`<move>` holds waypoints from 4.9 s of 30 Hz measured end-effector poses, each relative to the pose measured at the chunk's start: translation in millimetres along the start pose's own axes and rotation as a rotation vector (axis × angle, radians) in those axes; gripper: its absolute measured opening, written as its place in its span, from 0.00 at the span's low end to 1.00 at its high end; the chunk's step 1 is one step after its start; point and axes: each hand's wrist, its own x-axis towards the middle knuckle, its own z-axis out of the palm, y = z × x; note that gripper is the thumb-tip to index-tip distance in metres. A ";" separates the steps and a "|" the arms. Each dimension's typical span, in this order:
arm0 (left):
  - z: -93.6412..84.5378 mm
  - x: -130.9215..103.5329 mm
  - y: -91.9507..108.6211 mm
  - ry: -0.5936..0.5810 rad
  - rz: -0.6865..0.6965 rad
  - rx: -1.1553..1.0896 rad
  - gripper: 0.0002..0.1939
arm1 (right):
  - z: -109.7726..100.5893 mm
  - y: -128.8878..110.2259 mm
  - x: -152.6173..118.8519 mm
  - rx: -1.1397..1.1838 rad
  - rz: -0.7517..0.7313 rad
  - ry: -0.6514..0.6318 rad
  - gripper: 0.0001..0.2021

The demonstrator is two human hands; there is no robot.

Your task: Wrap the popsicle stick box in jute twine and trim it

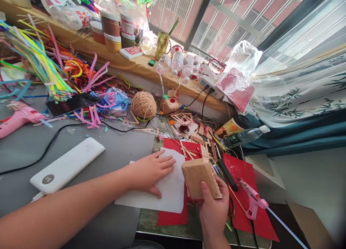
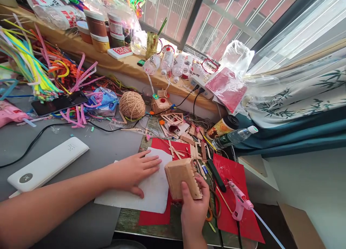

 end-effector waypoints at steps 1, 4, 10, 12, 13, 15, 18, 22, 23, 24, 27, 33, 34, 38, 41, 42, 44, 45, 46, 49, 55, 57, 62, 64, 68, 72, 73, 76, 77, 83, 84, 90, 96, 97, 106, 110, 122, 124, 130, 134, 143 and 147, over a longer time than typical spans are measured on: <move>-2.3 2.4 13.3 -0.012 0.025 0.043 0.41 | -0.3 -0.8 4.7 0.101 0.134 0.005 0.28; 5.9 9.6 60.9 -0.051 -0.056 0.132 0.27 | -1.8 -6.4 18.7 0.326 0.447 -0.033 0.30; 57.8 17.8 114.8 -0.071 0.010 0.202 0.41 | -7.5 -15.5 31.1 0.400 0.589 -0.113 0.30; 69.1 17.1 116.2 -0.027 0.029 0.210 0.39 | -8.9 -13.5 27.2 0.334 0.549 -0.125 0.32; 73.1 16.1 116.3 0.001 0.031 0.212 0.36 | -9.3 -11.9 23.8 0.281 0.487 -0.122 0.32; 79.6 13.0 118.2 0.056 0.023 0.220 0.28 | -9.3 -8.2 15.3 0.127 0.237 -0.093 0.35; 88.4 7.2 125.7 0.115 -0.015 0.261 0.20 | -6.8 -4.8 5.4 -0.140 -0.262 -0.170 0.40; 98.1 3.2 134.7 0.167 -0.048 0.320 0.19 | -1.8 -3.3 8.1 -0.385 -0.582 -0.456 0.40; 99.5 3.2 135.5 0.175 -0.053 0.327 0.19 | -0.9 -2.7 10.6 -0.420 -0.613 -0.485 0.38; 100.6 3.6 136.0 0.180 -0.054 0.330 0.19 | -0.3 -1.8 13.3 -0.442 -0.638 -0.495 0.37; 102.6 5.9 136.0 0.188 -0.054 0.321 0.19 | -0.1 1.2 18.4 -0.477 -0.684 -0.426 0.35; 106.0 10.2 137.2 0.131 -0.073 0.289 0.18 | -1.7 -1.8 15.7 -0.488 -0.722 -0.484 0.34; 105.8 10.4 137.3 0.117 -0.077 0.289 0.18 | -1.2 -3.5 15.6 -0.489 -0.718 -0.476 0.33; 103.0 10.3 136.7 0.121 -0.073 0.285 0.20 | 1.0 -8.4 16.6 -0.511 -0.683 -0.441 0.34; 101.8 10.6 136.2 0.132 -0.081 0.267 0.21 | -0.6 -8.4 16.9 -0.500 -0.733 -0.501 0.34; 101.8 10.9 136.2 0.134 -0.087 0.264 0.21 | -1.8 -7.8 16.8 -0.503 -0.749 -0.479 0.34; 102.2 11.4 136.5 0.139 -0.095 0.259 0.21 | -4.8 -6.2 16.5 -0.515 -0.762 -0.443 0.35; 102.4 11.7 136.6 0.142 -0.096 0.259 0.21 | -6.2 -5.4 16.3 -0.519 -0.760 -0.457 0.35; 102.5 11.8 136.8 0.147 -0.092 0.260 0.21 | -7.4 -4.6 16.5 -0.519 -0.761 -0.492 0.34; 102.3 11.3 136.9 0.159 -0.083 0.265 0.20 | -7.7 -3.0 19.3 -0.509 -0.774 -0.526 0.34; 102.1 10.1 135.5 0.161 -0.078 0.265 0.20 | -4.6 -3.9 22.4 -0.530 -0.718 -0.445 0.35; 102.4 10.2 135.7 0.151 -0.080 0.265 0.20 | -4.8 -3.3 22.7 -0.522 -0.722 -0.494 0.34; 102.2 10.5 138.4 0.148 -0.106 0.286 0.17 | -3.2 -2.8 25.1 -0.537 -0.757 -0.397 0.35; 100.8 10.3 138.9 0.140 -0.116 0.272 0.17 | -4.2 -4.4 21.8 -0.533 -0.758 -0.442 0.35; 95.6 9.3 136.8 0.130 -0.100 0.271 0.18 | -7.7 -4.2 14.2 -0.496 -0.703 -0.470 0.37; 92.6 9.1 134.2 0.136 -0.094 0.272 0.18 | -5.4 5.5 5.8 -0.308 -0.422 -0.446 0.55; 92.8 9.2 134.3 0.135 -0.094 0.268 0.18 | -4.0 8.8 2.5 -0.238 -0.313 -0.430 0.59; 94.9 9.1 135.7 0.132 -0.087 0.253 0.18 | -0.5 16.6 -6.7 -0.153 -0.026 -0.393 0.59; 95.1 9.0 136.0 0.132 -0.087 0.248 0.18 | 0.1 17.4 -8.1 -0.164 0.036 -0.372 0.56; 68.8 13.2 116.8 0.022 -0.009 0.067 0.22 | 0.7 -10.1 4.3 0.241 0.452 -0.102 0.39; 60.0 15.3 109.2 0.004 -0.017 -0.027 0.23 | 0.3 -18.5 7.0 0.364 0.551 -0.096 0.37; 14.7 27.6 65.7 0.618 -0.386 -0.634 0.11 | -3.0 -50.2 3.2 0.703 0.946 -0.235 0.25; -8.5 32.9 60.2 0.699 -0.241 -0.904 0.14 | 3.5 -52.2 -18.5 0.778 1.013 -0.309 0.25; -9.8 33.7 60.8 0.701 -0.244 -0.951 0.10 | 5.0 -52.3 -21.5 0.781 1.005 -0.314 0.25; -1.6 31.6 56.5 0.733 -0.345 -1.003 0.05 | 16.1 -51.8 -33.1 0.822 0.945 -0.295 0.27; 18.3 26.4 74.2 0.735 -0.471 -0.757 0.41 | 31.6 -53.4 -43.0 0.889 0.945 -0.286 0.29; -16.3 28.0 57.3 0.582 -0.480 -0.565 0.43 | -62.0 -23.7 -3.3 0.015 0.233 -0.336 0.23; -28.2 27.4 55.9 0.465 -0.366 -0.392 0.38 | -99.1 -2.3 21.1 -0.450 -0.014 -0.235 0.19; -22.0 30.4 53.3 0.348 -0.235 -0.094 0.32 | -133.6 43.9 50.9 -0.770 -0.062 -0.312 0.20; -8.7 28.5 48.4 0.418 -0.241 -0.151 0.31 | -131.0 46.9 51.3 -0.800 -0.022 -0.322 0.24; 11.5 18.9 22.4 0.533 -0.221 -0.277 0.31 | -143.7 17.3 27.0 -0.493 0.178 -0.356 0.18; 13.5 21.8 22.3 0.612 -0.259 -0.223 0.25 | -121.6 -1.1 8.0 -0.173 0.318 -0.363 0.18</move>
